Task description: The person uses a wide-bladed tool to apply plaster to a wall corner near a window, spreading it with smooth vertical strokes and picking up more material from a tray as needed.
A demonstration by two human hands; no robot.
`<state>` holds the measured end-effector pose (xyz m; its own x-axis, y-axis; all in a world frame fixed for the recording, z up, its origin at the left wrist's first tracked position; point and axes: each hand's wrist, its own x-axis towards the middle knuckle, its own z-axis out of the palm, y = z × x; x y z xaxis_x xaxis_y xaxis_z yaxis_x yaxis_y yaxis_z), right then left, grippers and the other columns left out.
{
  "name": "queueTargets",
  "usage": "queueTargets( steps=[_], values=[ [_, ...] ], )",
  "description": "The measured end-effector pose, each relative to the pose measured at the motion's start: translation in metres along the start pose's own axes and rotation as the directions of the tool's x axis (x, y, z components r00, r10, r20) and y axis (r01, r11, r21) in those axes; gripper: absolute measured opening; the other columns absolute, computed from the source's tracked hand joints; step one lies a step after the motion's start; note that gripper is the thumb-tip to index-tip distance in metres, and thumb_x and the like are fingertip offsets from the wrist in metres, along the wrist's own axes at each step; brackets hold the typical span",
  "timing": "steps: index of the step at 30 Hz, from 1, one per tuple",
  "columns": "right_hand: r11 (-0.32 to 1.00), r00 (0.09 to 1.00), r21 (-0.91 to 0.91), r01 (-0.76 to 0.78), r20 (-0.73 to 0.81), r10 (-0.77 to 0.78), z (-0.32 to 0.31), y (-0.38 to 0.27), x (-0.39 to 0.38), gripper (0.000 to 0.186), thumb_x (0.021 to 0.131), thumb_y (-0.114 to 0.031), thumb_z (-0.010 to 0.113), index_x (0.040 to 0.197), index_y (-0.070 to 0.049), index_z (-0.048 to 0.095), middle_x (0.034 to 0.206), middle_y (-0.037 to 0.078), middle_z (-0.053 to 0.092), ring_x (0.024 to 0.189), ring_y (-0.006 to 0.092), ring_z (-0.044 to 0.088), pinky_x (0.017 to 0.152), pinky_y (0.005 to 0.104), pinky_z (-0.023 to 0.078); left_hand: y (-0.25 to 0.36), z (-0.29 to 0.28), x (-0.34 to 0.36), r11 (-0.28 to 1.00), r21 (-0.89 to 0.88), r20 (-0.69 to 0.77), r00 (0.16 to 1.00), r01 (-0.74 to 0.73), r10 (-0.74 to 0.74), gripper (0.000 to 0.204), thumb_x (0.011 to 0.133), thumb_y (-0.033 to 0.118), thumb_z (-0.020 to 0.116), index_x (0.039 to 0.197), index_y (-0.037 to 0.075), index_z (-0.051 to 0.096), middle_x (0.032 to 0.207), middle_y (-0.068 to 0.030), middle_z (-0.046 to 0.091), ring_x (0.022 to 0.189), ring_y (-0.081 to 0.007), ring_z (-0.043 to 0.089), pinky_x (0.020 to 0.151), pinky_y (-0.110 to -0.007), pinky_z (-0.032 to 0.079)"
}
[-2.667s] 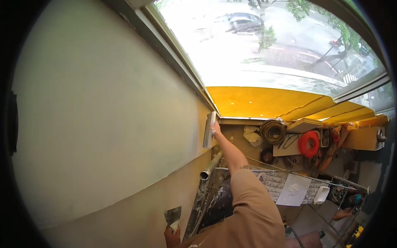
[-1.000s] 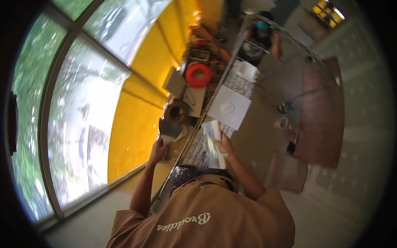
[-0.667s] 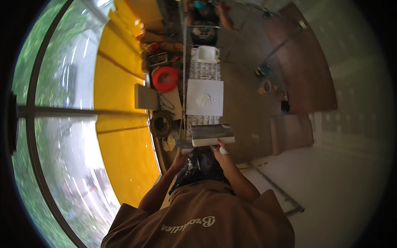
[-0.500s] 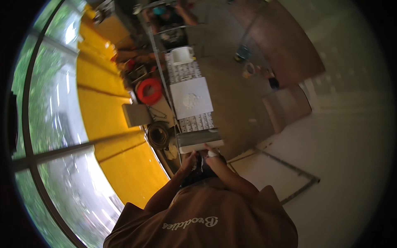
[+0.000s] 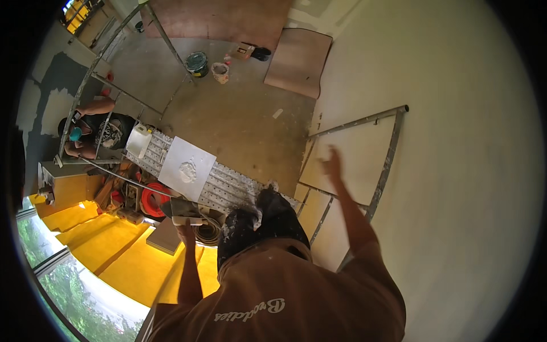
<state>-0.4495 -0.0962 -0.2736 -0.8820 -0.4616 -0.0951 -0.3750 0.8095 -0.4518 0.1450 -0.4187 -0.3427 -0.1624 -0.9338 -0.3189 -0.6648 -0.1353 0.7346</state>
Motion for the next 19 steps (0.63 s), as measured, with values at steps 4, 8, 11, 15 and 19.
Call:
queueTargets(
  steps=[4, 8, 11, 15, 19],
  values=[
    [0.900, 0.966, -0.351, -0.258, -0.124, 0.229, -0.126, 0.135, 0.049, 0.091, 0.079, -0.040, 0.082, 0.149, -0.003, 0.037, 0.151, 0.023, 0.042, 0.141, 0.0388, 0.037, 0.118, 0.0488, 0.028, -0.050, 0.004, 0.066, 0.967, 0.256, 0.068, 0.997, 0.014, -0.033, 0.073, 0.092, 0.039, 0.068, 0.144, -0.007, 0.043, 0.147, -0.0291, 0.045, 0.132, -0.0412, 0.048, 0.106, -0.047, 0.042],
    [0.582, 0.835, -0.602, -0.547, -0.344, 0.429, -0.166, 0.304, 0.094, 0.118, 0.072, -0.072, 0.076, 0.149, 0.006, 0.033, 0.141, 0.029, 0.046, 0.122, 0.0424, 0.055, 0.099, 0.0500, 0.050, -0.052, 0.078, 0.127, 0.902, 0.377, 0.242, 0.963, -0.208, 0.121, 0.084, 0.089, 0.032, 0.072, 0.155, 0.009, 0.027, 0.116, -0.0293, 0.064, 0.105, -0.0464, 0.063, 0.086, -0.052, 0.049],
    [0.636, 0.848, -0.599, -0.486, -0.498, 0.180, -0.179, 0.343, 0.107, 0.108, 0.073, -0.074, 0.075, 0.138, 0.007, 0.045, 0.116, 0.026, 0.062, 0.103, 0.0359, 0.067, 0.082, 0.0442, 0.057, -0.054, 0.137, 0.154, 0.885, 0.394, 0.363, 0.926, -0.250, 0.100, 0.108, 0.084, 0.012, 0.075, 0.161, 0.027, -0.001, 0.113, -0.0269, 0.066, 0.103, -0.0478, 0.063, 0.081, -0.054, 0.050],
    [0.746, 0.804, -0.328, -0.580, -0.378, 0.460, -0.162, 0.315, 0.101, 0.079, 0.082, -0.062, 0.075, 0.116, 0.006, 0.053, 0.073, 0.017, 0.069, 0.064, 0.0358, 0.069, 0.057, 0.0450, 0.056, -0.079, 0.178, 0.195, 0.888, 0.407, 0.493, 0.870, -0.215, -0.015, 0.112, 0.084, 0.014, 0.077, 0.159, 0.025, -0.005, 0.120, -0.0263, 0.066, 0.115, -0.0438, 0.063, 0.096, -0.063, 0.040],
    [0.630, 0.735, -0.388, -0.673, -0.449, 0.508, -0.161, 0.334, 0.115, 0.080, 0.083, -0.058, 0.075, 0.128, 0.004, 0.052, 0.096, 0.021, 0.074, 0.078, 0.0356, 0.073, 0.064, 0.0458, 0.059, -0.151, 0.267, 0.242, 0.795, 0.569, 0.566, 0.801, -0.211, -0.192, 0.117, 0.084, 0.018, 0.079, 0.159, 0.025, -0.010, 0.128, -0.0205, 0.065, 0.120, -0.0398, 0.062, 0.108, -0.065, 0.030]
  ],
)
